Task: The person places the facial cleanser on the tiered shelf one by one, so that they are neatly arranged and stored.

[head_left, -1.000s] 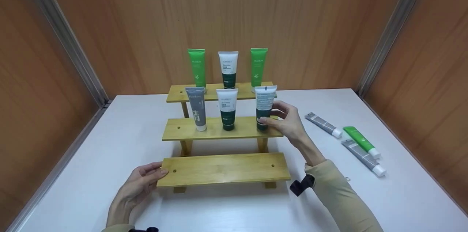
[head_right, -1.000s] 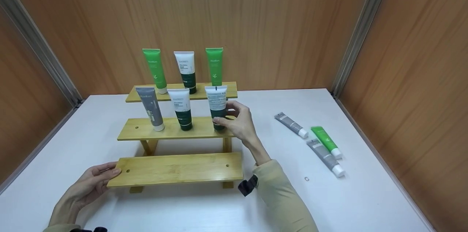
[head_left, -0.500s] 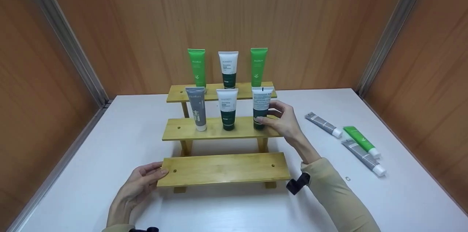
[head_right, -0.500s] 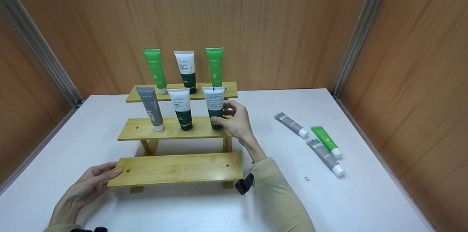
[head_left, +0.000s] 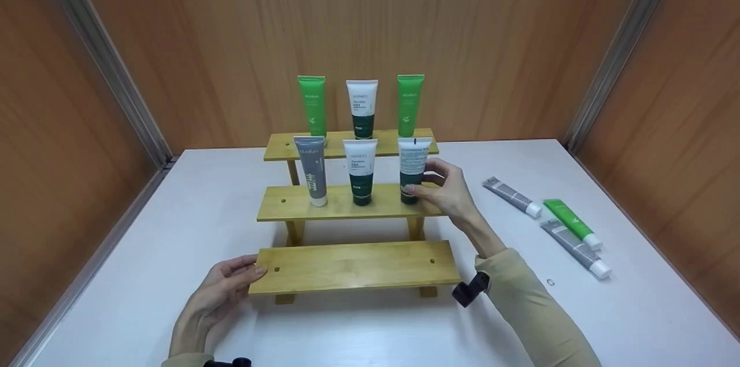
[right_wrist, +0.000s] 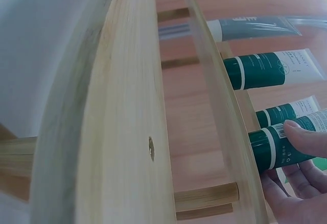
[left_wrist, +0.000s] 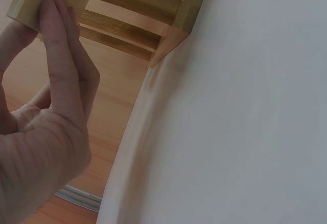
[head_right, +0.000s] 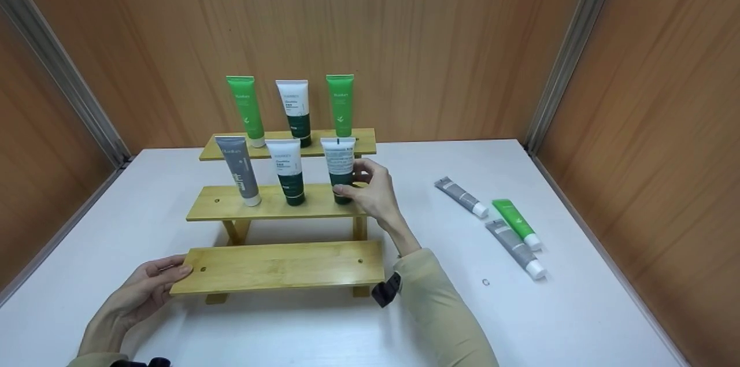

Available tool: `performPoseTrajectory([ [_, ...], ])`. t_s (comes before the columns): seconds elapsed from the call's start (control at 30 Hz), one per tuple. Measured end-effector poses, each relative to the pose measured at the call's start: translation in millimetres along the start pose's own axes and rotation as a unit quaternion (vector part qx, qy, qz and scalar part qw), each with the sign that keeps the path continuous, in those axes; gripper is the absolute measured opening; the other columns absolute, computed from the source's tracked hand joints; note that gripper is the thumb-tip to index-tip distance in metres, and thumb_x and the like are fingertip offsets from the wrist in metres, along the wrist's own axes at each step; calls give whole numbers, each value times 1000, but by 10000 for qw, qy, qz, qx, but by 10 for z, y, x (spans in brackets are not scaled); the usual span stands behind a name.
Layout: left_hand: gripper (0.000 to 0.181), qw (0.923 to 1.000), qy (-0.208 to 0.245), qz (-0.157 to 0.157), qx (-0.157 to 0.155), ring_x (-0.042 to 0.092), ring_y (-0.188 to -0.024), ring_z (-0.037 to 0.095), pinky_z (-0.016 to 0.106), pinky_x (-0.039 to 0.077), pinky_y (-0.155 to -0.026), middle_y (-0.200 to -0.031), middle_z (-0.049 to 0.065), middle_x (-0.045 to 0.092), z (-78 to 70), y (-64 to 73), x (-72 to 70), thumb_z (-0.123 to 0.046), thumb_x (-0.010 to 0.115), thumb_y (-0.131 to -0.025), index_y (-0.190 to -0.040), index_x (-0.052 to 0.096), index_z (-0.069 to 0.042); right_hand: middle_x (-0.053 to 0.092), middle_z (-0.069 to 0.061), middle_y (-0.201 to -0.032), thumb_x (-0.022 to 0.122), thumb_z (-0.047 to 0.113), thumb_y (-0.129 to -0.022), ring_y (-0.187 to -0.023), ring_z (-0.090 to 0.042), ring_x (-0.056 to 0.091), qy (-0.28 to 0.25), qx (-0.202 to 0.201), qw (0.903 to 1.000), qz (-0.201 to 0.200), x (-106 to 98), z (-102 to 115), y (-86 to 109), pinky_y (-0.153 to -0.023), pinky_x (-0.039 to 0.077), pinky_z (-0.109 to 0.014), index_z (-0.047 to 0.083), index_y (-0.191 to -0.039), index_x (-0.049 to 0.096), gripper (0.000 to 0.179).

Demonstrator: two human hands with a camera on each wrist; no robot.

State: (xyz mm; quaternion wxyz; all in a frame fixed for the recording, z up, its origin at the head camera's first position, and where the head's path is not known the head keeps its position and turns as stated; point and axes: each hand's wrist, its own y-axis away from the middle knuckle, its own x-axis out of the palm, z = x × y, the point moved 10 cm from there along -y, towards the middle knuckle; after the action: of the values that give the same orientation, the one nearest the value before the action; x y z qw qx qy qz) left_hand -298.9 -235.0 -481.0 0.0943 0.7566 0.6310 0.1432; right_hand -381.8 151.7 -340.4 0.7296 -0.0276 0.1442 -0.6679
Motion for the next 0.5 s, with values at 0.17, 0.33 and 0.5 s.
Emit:
performPoseTrajectory([
  [0.17, 67, 10000, 8, 83, -3, 71, -97, 8, 20, 60, -90, -106, -2, 71, -1, 7, 16, -15, 69, -95, -147, 34, 10, 61, -18, -131, 80, -1, -81, -118, -34, 61, 21, -5, 10000, -7, -7, -5, -2, -109, 50, -42, -2, -129, 59, 52],
  [0.33, 67, 9999, 56, 114, -6, 71, -97, 8, 20, 60, -91, -106, -2, 72, -2, 13, 22, -14, 69, -95, -147, 34, 10, 61, -18, -131, 80, -1, -81, -116, -30, 62, 35, 27, 10000, -23, -6, -11, -5, -108, 50, -42, -2, -128, 60, 52],
  [0.5, 67, 10000, 73, 23, -32, 72, -97, 8, 20, 60, -91, -106, -2, 72, -6, 17, 13, -14, 71, -94, -146, 36, 10, 61, -18, -131, 80, -1, -81, -118, -33, 62, 22, 28, 10000, -10, -3, -17, -3, -110, 49, -44, -1, -129, 59, 52],
])
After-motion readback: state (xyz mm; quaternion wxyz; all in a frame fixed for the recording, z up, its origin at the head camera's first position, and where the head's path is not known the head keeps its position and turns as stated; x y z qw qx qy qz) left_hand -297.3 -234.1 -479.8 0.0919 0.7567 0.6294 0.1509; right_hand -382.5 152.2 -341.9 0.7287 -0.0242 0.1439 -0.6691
